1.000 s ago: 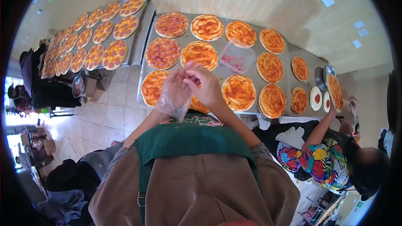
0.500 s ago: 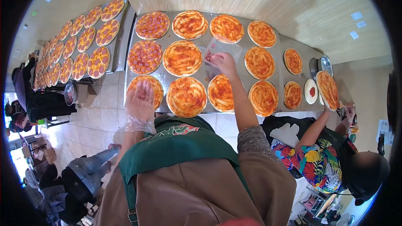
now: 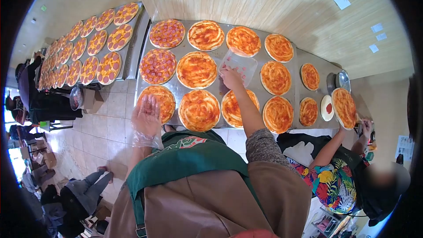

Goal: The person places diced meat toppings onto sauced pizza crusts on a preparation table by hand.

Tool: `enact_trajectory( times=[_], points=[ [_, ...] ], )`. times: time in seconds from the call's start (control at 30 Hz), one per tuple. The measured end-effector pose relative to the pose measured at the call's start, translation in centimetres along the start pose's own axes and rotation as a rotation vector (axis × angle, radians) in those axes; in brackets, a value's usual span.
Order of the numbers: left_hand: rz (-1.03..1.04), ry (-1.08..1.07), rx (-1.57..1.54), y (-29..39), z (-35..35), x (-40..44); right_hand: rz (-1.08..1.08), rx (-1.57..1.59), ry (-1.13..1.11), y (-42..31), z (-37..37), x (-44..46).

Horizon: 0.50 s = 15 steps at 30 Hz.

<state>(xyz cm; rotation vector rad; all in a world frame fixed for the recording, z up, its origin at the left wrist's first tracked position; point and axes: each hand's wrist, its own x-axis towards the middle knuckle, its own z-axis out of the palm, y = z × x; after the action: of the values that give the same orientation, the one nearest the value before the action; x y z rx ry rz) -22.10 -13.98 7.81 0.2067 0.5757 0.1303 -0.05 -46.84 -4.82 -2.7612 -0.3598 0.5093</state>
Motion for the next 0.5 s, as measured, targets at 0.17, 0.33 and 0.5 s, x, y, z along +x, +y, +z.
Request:
enact_trajectory(
  times=[0.17, 0.33, 0.5],
  points=[
    [0.081, 0.029, 0.042, 0.6, -0.2, -0.5, -0.069, 0.014, 0.120, 1.8, 2.9, 1.7],
    [0.085, 0.020, 0.042, 0.8, -0.1, -1.0, -0.080, 0.043, 0.131, 1.3, 1.5, 1.1],
    [0.050, -0.035, 0.038, 1.0, -1.2, -0.9, 0.016, 0.079, 0.181, -1.1, -1.4, -0.8]
  ],
)
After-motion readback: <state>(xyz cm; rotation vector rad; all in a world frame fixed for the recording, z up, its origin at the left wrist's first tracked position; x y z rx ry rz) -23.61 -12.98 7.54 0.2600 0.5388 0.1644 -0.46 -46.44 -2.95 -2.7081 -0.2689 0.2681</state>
